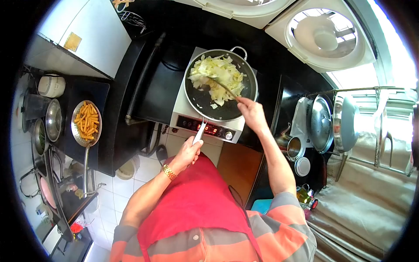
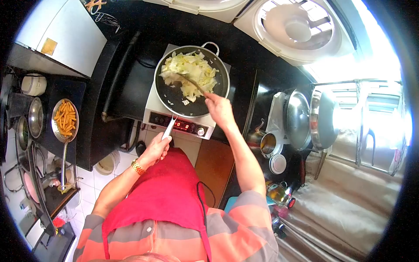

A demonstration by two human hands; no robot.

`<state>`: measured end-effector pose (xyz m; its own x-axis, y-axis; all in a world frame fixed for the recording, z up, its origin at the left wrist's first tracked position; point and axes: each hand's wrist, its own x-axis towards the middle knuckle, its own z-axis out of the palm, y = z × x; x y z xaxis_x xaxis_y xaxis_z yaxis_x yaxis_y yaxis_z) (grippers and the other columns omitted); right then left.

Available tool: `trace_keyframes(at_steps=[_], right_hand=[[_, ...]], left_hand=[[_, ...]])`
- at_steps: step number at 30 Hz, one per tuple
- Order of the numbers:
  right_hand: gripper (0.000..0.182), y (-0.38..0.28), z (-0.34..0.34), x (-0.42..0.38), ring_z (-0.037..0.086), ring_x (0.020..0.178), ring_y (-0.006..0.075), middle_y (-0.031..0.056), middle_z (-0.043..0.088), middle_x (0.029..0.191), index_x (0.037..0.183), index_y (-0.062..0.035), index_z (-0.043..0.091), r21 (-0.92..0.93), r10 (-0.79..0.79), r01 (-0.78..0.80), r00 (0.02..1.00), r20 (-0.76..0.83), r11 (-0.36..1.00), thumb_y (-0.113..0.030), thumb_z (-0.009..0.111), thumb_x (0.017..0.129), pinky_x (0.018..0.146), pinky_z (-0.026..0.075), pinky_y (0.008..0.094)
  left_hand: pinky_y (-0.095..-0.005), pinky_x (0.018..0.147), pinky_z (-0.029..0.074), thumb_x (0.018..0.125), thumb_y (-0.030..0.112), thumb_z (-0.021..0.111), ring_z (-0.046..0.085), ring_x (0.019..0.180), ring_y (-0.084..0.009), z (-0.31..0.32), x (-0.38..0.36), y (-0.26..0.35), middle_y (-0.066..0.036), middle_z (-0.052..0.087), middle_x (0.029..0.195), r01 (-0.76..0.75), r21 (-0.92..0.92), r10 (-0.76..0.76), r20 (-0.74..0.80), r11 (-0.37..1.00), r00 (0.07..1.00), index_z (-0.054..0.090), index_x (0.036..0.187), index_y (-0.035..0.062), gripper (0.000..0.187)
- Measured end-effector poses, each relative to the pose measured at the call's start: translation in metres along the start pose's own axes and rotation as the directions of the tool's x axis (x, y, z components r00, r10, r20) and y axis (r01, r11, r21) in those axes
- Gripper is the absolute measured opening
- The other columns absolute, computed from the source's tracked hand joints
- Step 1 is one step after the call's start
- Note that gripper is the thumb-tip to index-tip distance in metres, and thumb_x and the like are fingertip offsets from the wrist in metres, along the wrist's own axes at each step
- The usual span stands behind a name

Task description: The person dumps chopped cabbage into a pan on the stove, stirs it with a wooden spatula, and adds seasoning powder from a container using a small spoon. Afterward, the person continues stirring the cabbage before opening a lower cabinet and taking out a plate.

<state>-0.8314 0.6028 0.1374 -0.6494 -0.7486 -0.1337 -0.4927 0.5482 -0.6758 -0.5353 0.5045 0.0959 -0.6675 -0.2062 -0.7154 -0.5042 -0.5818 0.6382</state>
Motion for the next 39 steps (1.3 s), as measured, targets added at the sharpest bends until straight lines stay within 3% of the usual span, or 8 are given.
trace_keyframes(at_steps=[2,8,14,20,26,28,32,39], right_hand=[[0.032,-0.006,-0.016,0.010,0.076,0.104,0.0391,0.0257,0.076,0.109,0.121,-0.0035,0.077,-0.044,-0.030,0.028,0.998,-0.046,0.999,-0.021,0.066,0.097,0.091,0.059,0.0425],[0.033,-0.004,-0.006,0.042,0.073,0.103,0.0442,0.0265,0.075,0.107,0.124,-0.0066,0.076,-0.168,-0.159,0.133,0.975,-0.155,0.977,-0.022,0.062,0.098,0.090,0.058,0.0495],[0.036,0.025,0.033,0.061,0.071,0.100,0.0483,0.0264,0.072,0.110,0.134,-0.0137,0.069,-0.287,-0.193,0.153,0.974,-0.117,0.946,-0.022,0.058,0.102,0.091,0.056,0.0565],[0.034,0.007,-0.045,0.015,0.074,0.096,0.0389,0.0184,0.075,0.102,0.127,-0.0167,0.076,-0.403,-0.087,0.084,0.996,0.011,0.912,-0.024,0.064,0.097,0.087,0.059,0.0505],[0.029,-0.016,-0.130,-0.011,0.075,0.092,0.0340,0.0126,0.074,0.096,0.118,-0.0208,0.081,-0.784,-0.017,0.184,0.976,0.216,0.593,-0.018,0.063,0.096,0.081,0.061,0.0467],[0.031,0.000,-0.107,-0.005,0.075,0.092,0.0340,0.0128,0.073,0.095,0.117,-0.0214,0.082,-0.784,-0.007,0.204,0.969,0.247,0.587,-0.015,0.061,0.095,0.081,0.061,0.0472],[0.032,0.020,-0.053,0.014,0.073,0.098,0.0389,0.0175,0.075,0.106,0.124,-0.0148,0.078,-0.491,-0.177,0.239,0.969,0.171,0.837,-0.016,0.063,0.095,0.087,0.059,0.0501],[0.034,-0.001,-0.097,-0.013,0.072,0.098,0.0403,0.0188,0.074,0.103,0.126,-0.0123,0.076,-0.488,-0.106,0.217,0.964,0.246,0.846,-0.019,0.065,0.094,0.089,0.058,0.0508]], left_hand=[[-0.0249,0.043,0.038,0.109,0.035,0.059,0.047,0.054,-0.0061,0.000,-0.001,0.003,0.003,0.051,0.075,0.003,0.003,-0.003,0.008,1.000,1.000,0.049,0.103,0.0131,0.024],[-0.0248,0.042,0.040,0.109,0.033,0.058,0.048,0.051,-0.0063,0.000,0.001,0.001,0.003,0.052,0.074,-0.011,0.001,0.011,0.003,1.000,1.000,0.049,0.102,0.0123,0.024],[-0.0239,0.044,0.039,0.109,0.036,0.058,0.048,0.056,-0.0059,0.001,0.000,0.001,0.003,0.052,0.077,0.006,0.019,-0.006,-0.008,1.000,1.000,0.050,0.105,0.0129,0.025],[-0.0241,0.044,0.040,0.109,0.036,0.058,0.048,0.055,-0.0055,0.000,0.000,0.001,0.003,0.052,0.077,-0.007,0.024,0.007,0.001,1.000,1.000,0.049,0.103,0.0131,0.025],[-0.0248,0.041,0.040,0.109,0.033,0.059,0.048,0.050,-0.0064,0.000,0.001,0.002,0.002,0.052,0.073,-0.006,0.019,0.006,-0.001,1.000,1.000,0.048,0.103,0.0117,0.025],[-0.0249,0.042,0.040,0.109,0.035,0.058,0.048,0.052,-0.0063,0.000,-0.001,0.006,0.003,0.052,0.075,-0.004,0.031,0.004,0.000,1.000,1.000,0.048,0.103,0.0119,0.026],[-0.0251,0.044,0.039,0.109,0.036,0.057,0.048,0.055,-0.0066,-0.001,0.001,0.004,0.002,0.051,0.077,0.002,0.046,-0.002,0.008,0.999,1.000,0.049,0.104,0.0119,0.026],[-0.0250,0.043,0.038,0.109,0.034,0.057,0.047,0.054,-0.0063,0.000,0.000,0.004,0.003,0.051,0.076,0.013,0.010,-0.013,0.004,1.000,1.000,0.050,0.105,0.0120,0.024]])
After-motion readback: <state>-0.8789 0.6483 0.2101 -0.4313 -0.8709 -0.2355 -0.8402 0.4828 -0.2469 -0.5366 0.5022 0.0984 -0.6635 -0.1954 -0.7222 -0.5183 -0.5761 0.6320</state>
